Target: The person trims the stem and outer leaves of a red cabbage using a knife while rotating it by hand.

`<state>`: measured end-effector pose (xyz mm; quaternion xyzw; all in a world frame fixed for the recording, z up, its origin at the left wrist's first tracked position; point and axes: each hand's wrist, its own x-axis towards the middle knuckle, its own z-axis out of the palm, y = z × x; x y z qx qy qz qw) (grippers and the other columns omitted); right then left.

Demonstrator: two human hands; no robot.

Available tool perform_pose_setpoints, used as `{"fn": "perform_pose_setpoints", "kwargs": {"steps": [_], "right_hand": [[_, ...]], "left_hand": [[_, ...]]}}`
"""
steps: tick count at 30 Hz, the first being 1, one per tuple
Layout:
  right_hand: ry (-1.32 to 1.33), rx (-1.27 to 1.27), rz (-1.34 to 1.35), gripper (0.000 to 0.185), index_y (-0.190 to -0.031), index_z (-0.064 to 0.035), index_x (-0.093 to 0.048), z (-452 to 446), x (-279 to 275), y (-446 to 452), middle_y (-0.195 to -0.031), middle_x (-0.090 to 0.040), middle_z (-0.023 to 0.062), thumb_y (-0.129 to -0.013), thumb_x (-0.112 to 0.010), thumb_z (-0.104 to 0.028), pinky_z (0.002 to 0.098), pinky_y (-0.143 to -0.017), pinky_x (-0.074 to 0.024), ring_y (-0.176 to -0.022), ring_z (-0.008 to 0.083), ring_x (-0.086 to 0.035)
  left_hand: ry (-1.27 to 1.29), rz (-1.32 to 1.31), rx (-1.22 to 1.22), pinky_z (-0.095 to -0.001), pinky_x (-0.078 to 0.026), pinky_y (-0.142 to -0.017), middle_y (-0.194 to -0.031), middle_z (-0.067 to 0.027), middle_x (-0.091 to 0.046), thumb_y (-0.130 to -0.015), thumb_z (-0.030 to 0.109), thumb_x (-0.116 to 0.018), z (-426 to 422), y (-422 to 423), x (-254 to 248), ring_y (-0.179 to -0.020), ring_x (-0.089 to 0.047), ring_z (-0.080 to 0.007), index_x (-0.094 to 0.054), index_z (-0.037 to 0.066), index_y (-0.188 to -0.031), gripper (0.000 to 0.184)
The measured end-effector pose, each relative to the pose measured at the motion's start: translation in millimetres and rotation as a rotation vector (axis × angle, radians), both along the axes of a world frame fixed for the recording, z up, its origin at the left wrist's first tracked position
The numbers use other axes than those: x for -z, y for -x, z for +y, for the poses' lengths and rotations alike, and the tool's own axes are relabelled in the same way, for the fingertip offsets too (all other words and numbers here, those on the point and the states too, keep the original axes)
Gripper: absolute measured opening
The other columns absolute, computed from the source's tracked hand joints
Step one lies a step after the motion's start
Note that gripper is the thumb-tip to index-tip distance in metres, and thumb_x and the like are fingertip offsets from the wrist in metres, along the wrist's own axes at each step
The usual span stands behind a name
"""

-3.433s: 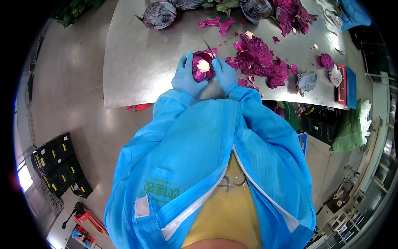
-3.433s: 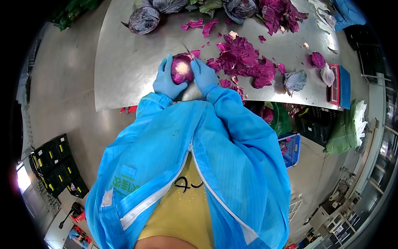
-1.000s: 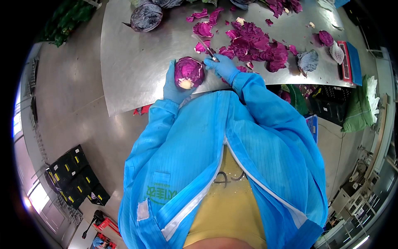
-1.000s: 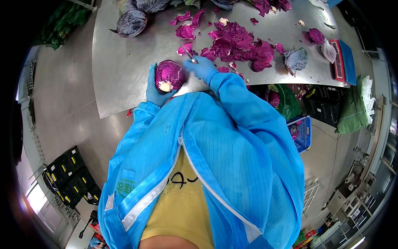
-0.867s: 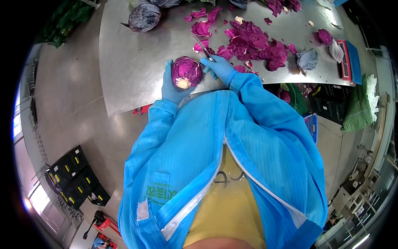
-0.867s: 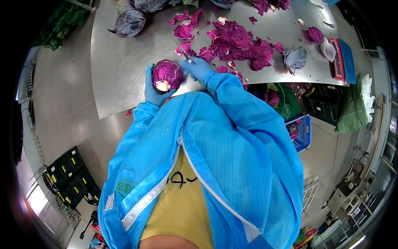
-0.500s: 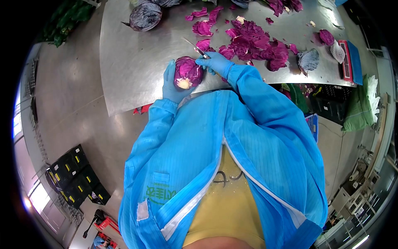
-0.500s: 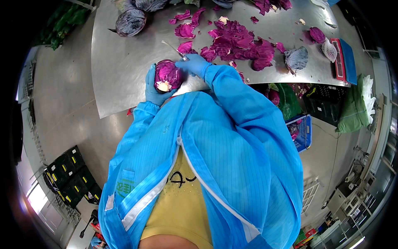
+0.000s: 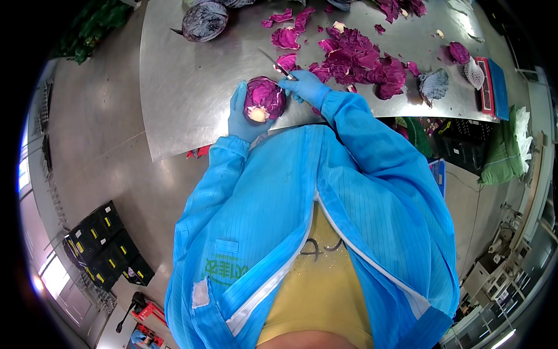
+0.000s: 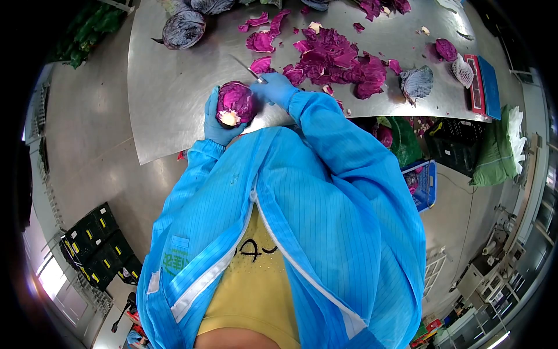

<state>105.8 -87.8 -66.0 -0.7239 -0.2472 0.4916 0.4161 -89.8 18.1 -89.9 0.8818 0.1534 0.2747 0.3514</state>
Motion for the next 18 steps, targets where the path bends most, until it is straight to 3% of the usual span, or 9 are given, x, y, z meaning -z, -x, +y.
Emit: {"fn": "perform_pose_setpoints", "kwargs": {"steps": [10,13,15,16,18], "right_hand": [[-0.072,0.099,0.201,0.023,-0.092,-0.0041,-0.064,-6.0,5.3,5.4,-0.069,-0.057,0.0029,-0.083,-0.066,-0.026,0.0249,-0.047,-0.0424,-0.055,0.0102,-0.051],[-0.073,0.053,0.133,0.028,-0.089,-0.0038,-0.064,-4.1,3.0,2.5,-0.077,-0.062,0.0077,-0.078,-0.063,-0.03,0.0296,-0.057,-0.0485,-0.064,0.0168,-0.06],[0.119,-0.074,-0.085,0.032,-0.087,-0.0032,-0.064,3.3,-0.4,2.0,-0.081,-0.064,0.0136,-0.075,-0.059,-0.033,0.0349,-0.063,-0.0502,-0.073,0.0223,-0.064],[0.118,-0.074,-0.085,0.032,-0.087,-0.0032,-0.064,5.4,0.6,2.7,-0.081,-0.064,0.0136,-0.075,-0.059,-0.033,0.0349,-0.063,-0.0502,-0.073,0.0223,-0.064],[0.113,-0.158,-0.369,0.037,-0.085,-0.0033,-0.065,8.8,2.4,3.2,-0.083,-0.065,0.0187,-0.072,-0.056,-0.036,0.039,-0.069,-0.0499,-0.078,0.0278,-0.065]], "left_hand": [[0.028,-0.023,-0.013,-0.0397,-0.04,-0.1,-0.133,-0.019,-0.038,-0.049,0.028,-0.086,0.7,0.4,0.0,-0.12,-0.043,-0.0342,-0.023,0.006,-0.14,0.113],[0.031,-0.012,-0.013,-0.0391,-0.04,-0.1,-0.133,-0.0185,-0.039,-0.048,0.027,-0.087,-0.4,-0.5,-2.8,-0.12,-0.044,-0.0335,-0.023,0.007,-0.14,0.114],[0.017,0.019,-0.009,-0.0385,-0.041,-0.099,-0.134,-0.0185,-0.037,-0.048,0.025,-0.086,-0.9,-0.3,-4.6,-0.121,-0.042,-0.0342,-0.02,0.009,-0.141,0.115],[0.014,0.013,-0.012,-0.0382,-0.042,-0.099,-0.134,-0.0184,-0.037,-0.048,0.024,-0.086,-1.2,-0.1,-4.9,-0.121,-0.043,-0.0339,-0.021,0.009,-0.141,0.114],[0.009,0.007,-0.014,-0.0379,-0.044,-0.098,-0.135,-0.0182,-0.037,-0.048,0.024,-0.086,-2.0,-0.6,-5.3,-0.121,-0.043,-0.0336,-0.022,0.009,-0.141,0.114]]}}
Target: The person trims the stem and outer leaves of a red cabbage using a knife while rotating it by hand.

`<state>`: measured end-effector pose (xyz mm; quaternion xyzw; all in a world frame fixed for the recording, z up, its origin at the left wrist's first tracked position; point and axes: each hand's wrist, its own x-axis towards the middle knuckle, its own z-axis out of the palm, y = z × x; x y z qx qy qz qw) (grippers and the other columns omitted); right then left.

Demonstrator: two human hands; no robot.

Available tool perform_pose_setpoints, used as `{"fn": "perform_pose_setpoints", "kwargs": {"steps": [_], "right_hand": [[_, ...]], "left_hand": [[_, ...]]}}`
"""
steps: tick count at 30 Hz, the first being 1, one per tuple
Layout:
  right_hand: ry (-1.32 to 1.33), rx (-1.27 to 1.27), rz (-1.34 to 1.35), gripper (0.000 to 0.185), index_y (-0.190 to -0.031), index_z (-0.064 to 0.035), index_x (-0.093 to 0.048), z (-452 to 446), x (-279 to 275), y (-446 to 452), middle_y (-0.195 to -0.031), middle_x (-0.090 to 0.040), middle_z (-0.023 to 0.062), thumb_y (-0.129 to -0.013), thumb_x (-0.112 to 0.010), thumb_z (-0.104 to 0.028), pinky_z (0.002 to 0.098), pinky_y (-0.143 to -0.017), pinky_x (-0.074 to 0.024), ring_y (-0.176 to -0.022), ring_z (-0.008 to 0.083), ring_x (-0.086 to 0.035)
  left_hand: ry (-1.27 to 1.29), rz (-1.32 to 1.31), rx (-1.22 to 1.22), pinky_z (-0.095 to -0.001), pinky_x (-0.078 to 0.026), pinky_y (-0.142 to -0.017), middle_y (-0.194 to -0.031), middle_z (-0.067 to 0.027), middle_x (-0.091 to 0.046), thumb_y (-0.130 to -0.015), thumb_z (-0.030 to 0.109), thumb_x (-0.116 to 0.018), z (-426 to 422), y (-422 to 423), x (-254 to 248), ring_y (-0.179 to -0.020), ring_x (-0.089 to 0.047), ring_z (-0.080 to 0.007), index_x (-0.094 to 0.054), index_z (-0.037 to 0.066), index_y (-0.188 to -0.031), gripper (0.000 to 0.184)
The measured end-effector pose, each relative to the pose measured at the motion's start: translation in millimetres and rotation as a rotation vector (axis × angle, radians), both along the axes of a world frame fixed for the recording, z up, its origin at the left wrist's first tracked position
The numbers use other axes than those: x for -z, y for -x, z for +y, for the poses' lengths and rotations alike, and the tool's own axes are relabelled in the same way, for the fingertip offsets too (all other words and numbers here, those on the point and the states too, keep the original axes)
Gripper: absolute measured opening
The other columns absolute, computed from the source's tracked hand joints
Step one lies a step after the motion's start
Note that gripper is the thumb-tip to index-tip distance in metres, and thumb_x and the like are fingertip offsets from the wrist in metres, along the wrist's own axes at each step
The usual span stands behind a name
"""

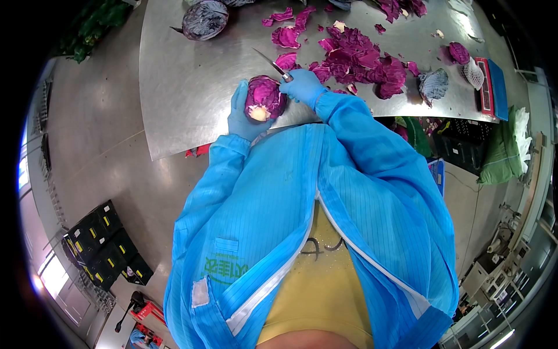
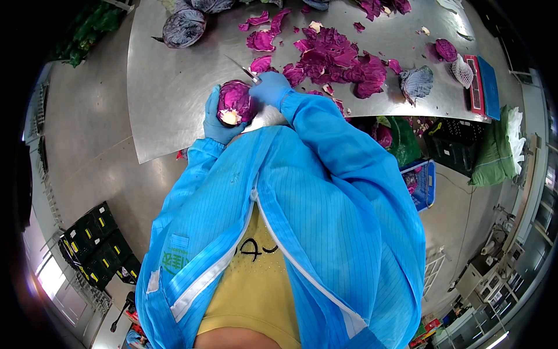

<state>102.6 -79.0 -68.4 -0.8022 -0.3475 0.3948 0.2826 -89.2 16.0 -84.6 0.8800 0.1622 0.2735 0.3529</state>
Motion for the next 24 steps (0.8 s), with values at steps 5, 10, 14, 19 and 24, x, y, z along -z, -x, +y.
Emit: {"fn": "perform_pose_setpoints", "kwargs": {"steps": [5,10,14,19,24], "right_hand": [[0.113,-0.023,0.041,0.037,-0.084,-0.0034,-0.065,9.3,-1.7,-7.5,-0.083,-0.065,0.0193,-0.07,-0.059,-0.038,0.0391,-0.07,-0.0497,-0.077,0.0297,-0.065],[0.163,0.053,0.201,0.034,-0.087,-0.0012,-0.064,4.6,-2.7,-11.0,-0.078,-0.064,0.0173,-0.07,-0.063,-0.031,0.0362,-0.063,-0.0504,-0.068,0.0258,-0.065],[0.082,0.213,0.248,0.026,-0.09,-0.001,-0.06,-15.3,12.7,-7.9,-0.075,-0.064,0.0137,-0.075,-0.064,-0.022,0.0356,-0.057,-0.0498,-0.06,0.0228,-0.062],[-0.466,0.362,0.103,0.032,-0.105,-0.0083,-0.062,-32.9,5.1,13.5,-0.084,-0.061,0.0088,-0.077,-0.068,-0.022,0.0309,-0.071,-0.0495,-0.076,0.0182,-0.061],[-0.59,0.002,-0.064,0.034,-0.114,-0.0146,-0.062,-39.1,-23.0,26.7,-0.104,-0.06,0.0075,-0.08,-0.065,-0.017,0.0296,-0.084,-0.048,-0.091,0.0197,-0.061]], "left_hand": [[0.113,0.055,-0.039,-0.0395,-0.039,-0.1,-0.137,-0.0187,-0.037,-0.048,0.027,-0.087,-4.8,-0.2,-5.3,-0.122,-0.043,-0.0337,-0.025,0.007,-0.141,0.113],[0.023,0.061,-0.002,-0.0389,-0.041,-0.099,-0.136,-0.0184,-0.037,-0.048,0.027,-0.087,-8.9,-3.1,-14.1,-0.121,-0.045,-0.0338,-0.025,0.007,-0.14,0.113],[0.174,0.127,-0.157,-0.0388,-0.042,-0.098,-0.134,-0.0173,-0.038,-0.048,0.029,-0.086,-8.6,-3.9,-9.9,-0.118,-0.047,-0.033,-0.025,0.008,-0.141,0.113],[0.07,0.103,-0.1,-0.0377,-0.042,-0.099,-0.132,-0.0166,-0.04,-0.048,0.029,-0.085,-4.2,-4.9,-10.3,-0.118,-0.046,-0.0311,-0.024,0.009,-0.141,0.113],[0.066,0.033,-0.042,-0.0375,-0.044,-0.097,-0.133,-0.0161,-0.039,-0.048,0.026,-0.085,0.8,-6.7,-8.1,-0.119,-0.045,-0.0308,-0.023,0.011,-0.141,0.112]]}}
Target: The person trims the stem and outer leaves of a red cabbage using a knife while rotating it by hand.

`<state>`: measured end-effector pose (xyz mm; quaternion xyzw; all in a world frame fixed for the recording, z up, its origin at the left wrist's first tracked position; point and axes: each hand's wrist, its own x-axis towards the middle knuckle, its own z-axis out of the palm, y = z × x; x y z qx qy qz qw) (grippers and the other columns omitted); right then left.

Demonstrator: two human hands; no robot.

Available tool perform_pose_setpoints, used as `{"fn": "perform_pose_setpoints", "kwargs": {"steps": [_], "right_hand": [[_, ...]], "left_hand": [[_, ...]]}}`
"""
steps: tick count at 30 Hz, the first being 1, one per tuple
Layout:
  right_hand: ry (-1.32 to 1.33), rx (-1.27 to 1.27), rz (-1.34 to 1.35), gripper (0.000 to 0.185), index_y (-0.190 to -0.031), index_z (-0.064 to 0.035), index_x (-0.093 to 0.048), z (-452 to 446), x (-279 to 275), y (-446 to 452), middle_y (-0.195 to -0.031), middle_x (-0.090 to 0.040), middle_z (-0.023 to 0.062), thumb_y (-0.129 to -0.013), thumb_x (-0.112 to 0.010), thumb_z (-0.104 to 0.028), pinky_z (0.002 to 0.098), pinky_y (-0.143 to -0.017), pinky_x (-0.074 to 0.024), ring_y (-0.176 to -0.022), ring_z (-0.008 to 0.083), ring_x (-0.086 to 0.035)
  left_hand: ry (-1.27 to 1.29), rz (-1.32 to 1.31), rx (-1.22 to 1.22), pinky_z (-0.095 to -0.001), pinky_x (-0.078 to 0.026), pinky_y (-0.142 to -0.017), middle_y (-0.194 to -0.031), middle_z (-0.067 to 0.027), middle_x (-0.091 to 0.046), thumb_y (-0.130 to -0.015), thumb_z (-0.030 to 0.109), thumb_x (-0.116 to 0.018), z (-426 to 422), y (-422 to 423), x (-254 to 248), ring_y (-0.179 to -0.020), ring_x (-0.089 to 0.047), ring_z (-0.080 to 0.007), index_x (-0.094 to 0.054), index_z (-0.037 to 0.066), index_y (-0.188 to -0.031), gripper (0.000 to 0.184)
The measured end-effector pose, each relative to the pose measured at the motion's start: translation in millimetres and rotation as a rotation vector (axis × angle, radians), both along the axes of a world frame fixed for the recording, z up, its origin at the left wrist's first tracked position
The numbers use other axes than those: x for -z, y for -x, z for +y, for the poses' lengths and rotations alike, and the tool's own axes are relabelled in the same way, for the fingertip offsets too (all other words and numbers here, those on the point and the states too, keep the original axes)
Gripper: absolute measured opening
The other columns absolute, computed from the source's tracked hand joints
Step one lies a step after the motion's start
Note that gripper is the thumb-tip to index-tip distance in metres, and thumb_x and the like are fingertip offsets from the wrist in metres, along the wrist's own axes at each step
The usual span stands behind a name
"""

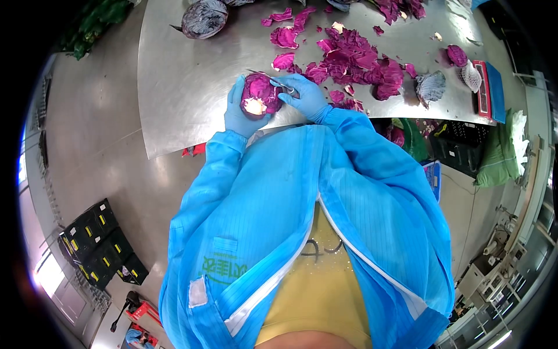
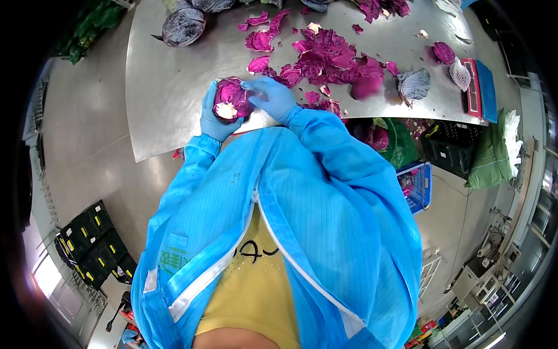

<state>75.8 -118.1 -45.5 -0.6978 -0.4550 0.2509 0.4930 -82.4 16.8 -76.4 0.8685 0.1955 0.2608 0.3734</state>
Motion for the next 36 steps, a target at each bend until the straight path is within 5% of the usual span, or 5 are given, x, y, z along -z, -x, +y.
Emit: {"fn": "perform_pose_setpoints", "kwargs": {"steps": [14,19,22,32,36], "right_hand": [[0.02,-0.101,-0.13,0.027,-0.106,-0.0139,-0.064,11.1,6.9,-14.3,-0.099,-0.057,0.0034,-0.08,-0.066,-0.019,0.0284,-0.079,-0.0487,-0.088,0.0192,-0.059],[0.007,-0.173,0.055,0.036,-0.111,-0.0121,-0.062,19.3,2.7,-15.6,-0.1,-0.056,0.0054,-0.076,-0.071,-0.015,0.0298,-0.084,-0.045,-0.092,0.0192,-0.055],[0.032,-0.228,0.014,0.037,-0.109,-0.0116,-0.063,25.7,2.9,-22.1,-0.098,-0.053,0.0055,-0.074,-0.073,-0.016,0.0296,-0.083,-0.044,-0.089,0.0197,-0.053],[0.019,-0.382,-0.093,0.028,-0.097,-0.0079,-0.056,42.2,-0.2,-38.6,-0.094,-0.055,0.0061,-0.075,-0.07,-0.018,0.0297,-0.081,-0.0449,-0.089,0.0191,-0.056],[0.039,-0.407,0.146,0.029,-0.096,-0.0054,-0.056,44.6,2.6,-38.5,-0.092,-0.056,0.0051,-0.075,-0.071,-0.017,0.0282,-0.082,-0.0441,-0.087,0.0142,-0.054]], "left_hand": [[0.065,-0.032,0.09,-0.0352,-0.042,-0.1,-0.131,-0.0152,-0.042,-0.051,0.017,-0.082,13.1,-1.4,-4.0,-0.118,-0.047,-0.0292,-0.024,0.01,-0.141,0.108],[0.459,-0.084,0.111,-0.0336,-0.041,-0.1,-0.132,-0.0151,-0.041,-0.053,0.012,-0.08,14.0,-1.7,-6.5,-0.118,-0.048,-0.0253,-0.021,0.006,-0.142,0.107],[0.46,-0.052,0.139,-0.0335,-0.039,-0.102,-0.137,-0.013,-0.038,-0.053,0.008,-0.08,22.7,1.4,3.8,-0.123,-0.044,-0.0242,-0.017,0.006,-0.144,0.11],[0.518,-0.069,0.109,-0.0321,-0.04,-0.101,-0.131,-0.0134,-0.045,-0.052,0.013,-0.081,25.5,-0.6,5.9,-0.119,-0.048,-0.0241,-0.024,0.007,-0.141,0.106],[0.532,-0.064,0.12,-0.0317,-0.04,-0.101,-0.13,-0.0133,-0.045,-0.051,0.013,-0.081,25.8,-0.7,1.6,-0.119,-0.048,-0.0238,-0.025,0.007,-0.141,0.106]]}}
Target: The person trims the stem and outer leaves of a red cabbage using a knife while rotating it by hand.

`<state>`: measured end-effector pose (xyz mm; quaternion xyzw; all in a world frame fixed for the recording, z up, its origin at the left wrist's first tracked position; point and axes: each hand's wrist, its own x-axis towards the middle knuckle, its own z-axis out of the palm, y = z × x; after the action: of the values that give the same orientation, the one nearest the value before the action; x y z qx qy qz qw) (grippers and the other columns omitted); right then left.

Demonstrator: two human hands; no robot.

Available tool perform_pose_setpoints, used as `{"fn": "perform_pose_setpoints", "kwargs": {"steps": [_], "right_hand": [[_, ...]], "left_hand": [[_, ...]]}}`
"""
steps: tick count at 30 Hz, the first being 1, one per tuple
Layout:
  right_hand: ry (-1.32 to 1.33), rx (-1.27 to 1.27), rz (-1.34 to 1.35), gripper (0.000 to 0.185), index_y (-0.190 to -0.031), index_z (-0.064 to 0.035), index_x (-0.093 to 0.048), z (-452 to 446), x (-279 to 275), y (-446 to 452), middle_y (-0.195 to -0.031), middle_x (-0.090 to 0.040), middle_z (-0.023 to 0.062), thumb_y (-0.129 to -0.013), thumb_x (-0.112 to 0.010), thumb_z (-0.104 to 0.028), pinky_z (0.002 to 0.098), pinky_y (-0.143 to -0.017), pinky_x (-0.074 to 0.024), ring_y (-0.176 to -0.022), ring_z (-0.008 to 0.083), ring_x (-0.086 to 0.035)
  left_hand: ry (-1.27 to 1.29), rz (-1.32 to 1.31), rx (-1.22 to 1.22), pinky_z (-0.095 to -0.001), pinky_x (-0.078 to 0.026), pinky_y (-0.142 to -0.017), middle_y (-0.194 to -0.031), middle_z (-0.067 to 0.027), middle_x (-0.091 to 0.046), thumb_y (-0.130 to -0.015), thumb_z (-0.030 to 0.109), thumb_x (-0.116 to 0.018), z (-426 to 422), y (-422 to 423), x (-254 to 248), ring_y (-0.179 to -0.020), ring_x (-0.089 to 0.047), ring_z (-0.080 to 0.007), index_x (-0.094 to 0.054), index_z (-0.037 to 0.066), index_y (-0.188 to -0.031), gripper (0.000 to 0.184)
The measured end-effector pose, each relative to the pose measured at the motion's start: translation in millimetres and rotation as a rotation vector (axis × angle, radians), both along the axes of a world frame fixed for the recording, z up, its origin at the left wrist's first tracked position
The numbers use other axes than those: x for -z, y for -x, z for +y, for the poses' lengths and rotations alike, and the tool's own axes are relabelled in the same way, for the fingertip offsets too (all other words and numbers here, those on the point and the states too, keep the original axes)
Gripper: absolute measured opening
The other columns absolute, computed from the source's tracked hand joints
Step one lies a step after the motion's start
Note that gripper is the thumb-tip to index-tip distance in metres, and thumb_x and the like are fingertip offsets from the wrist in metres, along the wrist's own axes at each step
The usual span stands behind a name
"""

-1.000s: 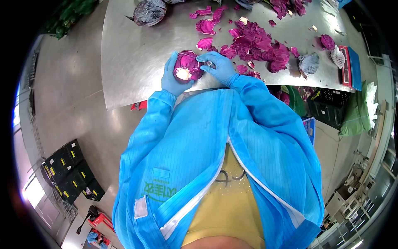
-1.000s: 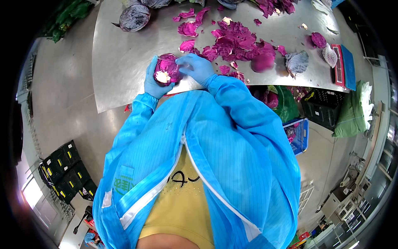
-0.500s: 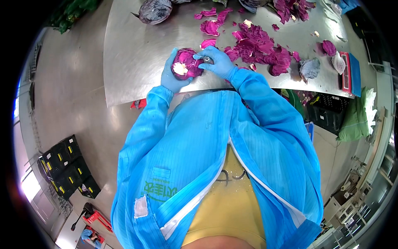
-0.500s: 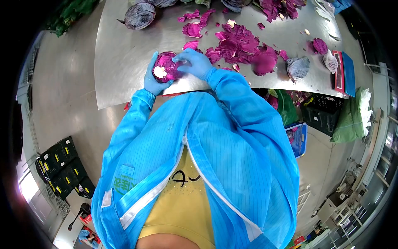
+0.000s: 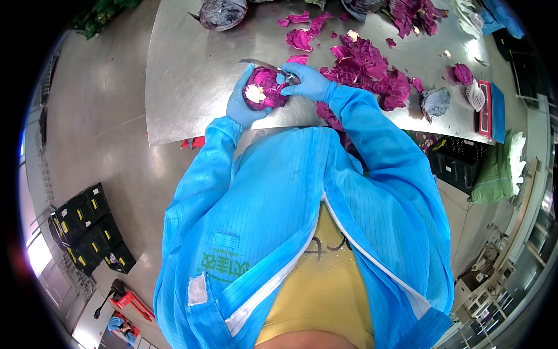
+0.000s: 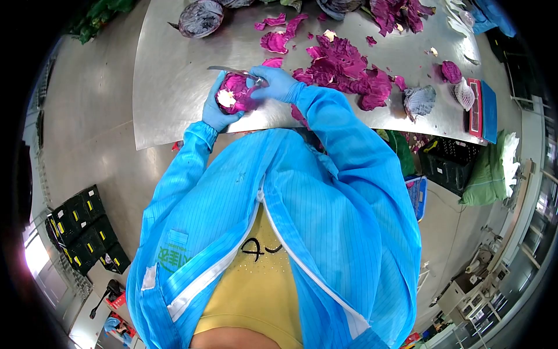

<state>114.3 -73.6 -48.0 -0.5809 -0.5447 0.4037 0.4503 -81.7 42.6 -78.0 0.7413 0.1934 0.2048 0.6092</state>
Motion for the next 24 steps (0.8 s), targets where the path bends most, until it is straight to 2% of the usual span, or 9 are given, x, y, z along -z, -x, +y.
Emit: {"fn": "perform_pose_setpoints", "kwargs": {"steps": [1,4,8,11,13,17,20,22,24], "right_hand": [[0.019,-0.004,0.073,0.029,-0.096,-0.0047,-0.055,0.4,0.5,0.2,-0.091,-0.057,0.0049,-0.075,-0.071,-0.017,0.0277,-0.082,-0.0438,-0.088,0.0127,-0.054],[0.057,-0.036,0.051,0.03,-0.096,-0.0036,-0.055,2.1,-2.0,-2.9,-0.09,-0.056,0.0046,-0.075,-0.072,-0.017,0.0274,-0.082,-0.0437,-0.089,0.0112,-0.053],[0.011,-0.013,0.137,0.031,-0.097,-0.0037,-0.055,0.4,6.4,-0.7,-0.09,-0.056,0.005,-0.075,-0.072,-0.017,0.0282,-0.081,-0.0438,-0.088,0.0121,-0.054],[-0.033,0.025,0.04,0.032,-0.096,-0.0035,-0.056,-0.5,9.1,-1.9,-0.09,-0.057,0.0069,-0.074,-0.073,-0.019,0.0294,-0.08,-0.0442,-0.085,0.0156,-0.055],[-0.051,-0.013,-0.167,0.031,-0.094,-0.0037,-0.058,-0.5,2.1,-4.9,-0.09,-0.057,0.0085,-0.074,-0.072,-0.021,0.0312,-0.08,-0.0448,-0.085,0.0195,-0.056],[-0.047,-0.025,-0.233,0.029,-0.091,-0.0038,-0.058,-3.3,-9.5,-5.2,-0.09,-0.057,0.0095,-0.074,-0.072,-0.023,0.0317,-0.079,-0.0452,-0.085,0.0214,-0.057],[-0.022,-0.057,-0.224,0.027,-0.09,-0.0044,-0.058,-5.7,-7.7,-7.1,-0.087,-0.056,0.0094,-0.075,-0.07,-0.024,0.0318,-0.076,-0.0451,-0.083,0.022,-0.057],[-0.181,0.05,-0.378,0.025,-0.089,-0.0052,-0.058,-12.3,-9.8,-7.0,-0.084,-0.054,0.0094,-0.076,-0.069,-0.024,0.0318,-0.072,-0.0448,-0.079,0.0231,-0.056],[-0.127,0.059,-0.364,0.027,-0.092,-0.0035,-0.058,-19.6,-13.7,-5.9,-0.086,-0.055,0.0101,-0.076,-0.07,-0.022,0.0328,-0.073,-0.0452,-0.08,0.0235,-0.056]], "left_hand": [[0.011,-0.013,0.007,-0.0315,-0.039,-0.101,-0.13,-0.0131,-0.045,-0.051,0.012,-0.081,0.5,0.2,1.2,-0.119,-0.048,-0.0237,-0.025,0.008,-0.141,0.106],[-0.018,0.003,0.015,-0.0314,-0.039,-0.102,-0.13,-0.0131,-0.045,-0.051,0.012,-0.081,2.2,0.5,3.0,-0.119,-0.047,-0.0237,-0.025,0.008,-0.141,0.106],[0.007,0.0,0.006,-0.0317,-0.039,-0.102,-0.13,-0.0129,-0.045,-0.051,0.011,-0.081,1.3,-0.6,0.7,-0.119,-0.047,-0.024,-0.025,0.008,-0.141,0.106],[-0.041,0.014,0.01,-0.0321,-0.039,-0.102,-0.129,-0.013,-0.046,-0.051,0.013,-0.081,3.2,0.8,1.6,-0.119,-0.048,-0.0245,-0.026,0.008,-0.141,0.106],[-0.11,0.061,0.012,-0.0324,-0.04,-0.101,-0.129,-0.0135,-0.045,-0.051,0.016,-0.082,6.2,1.9,6.9,-0.118,-0.048,-0.0251,-0.027,0.008,-0.14,0.104],[-0.134,0.077,0.026,-0.0325,-0.04,-0.1,-0.129,-0.014,-0.045,-0.052,0.018,-0.082,7.4,1.1,9.2,-0.118,-0.048,-0.0253,-0.028,0.008,-0.139,0.103],[-0.045,0.068,0.048,-0.033,-0.041,-0.1,-0.13,-0.014,-0.045,-0.054,0.016,-0.081,6.7,-3.5,2.4,-0.119,-0.048,-0.0244,-0.028,0.007,-0.138,0.1],[-0.01,0.024,0.001,-0.0331,-0.038,-0.102,-0.135,-0.0127,-0.04,-0.052,0.006,-0.079,5.0,-6.8,-5.4,-0.121,-0.045,-0.0222,-0.023,0.003,-0.14,0.104],[0.079,0.062,0.023,-0.033,-0.039,-0.102,-0.134,-0.0129,-0.043,-0.054,0.008,-0.08,1.9,-7.6,-13.9,-0.12,-0.047,-0.0226,-0.022,0.003,-0.141,0.104]]}}
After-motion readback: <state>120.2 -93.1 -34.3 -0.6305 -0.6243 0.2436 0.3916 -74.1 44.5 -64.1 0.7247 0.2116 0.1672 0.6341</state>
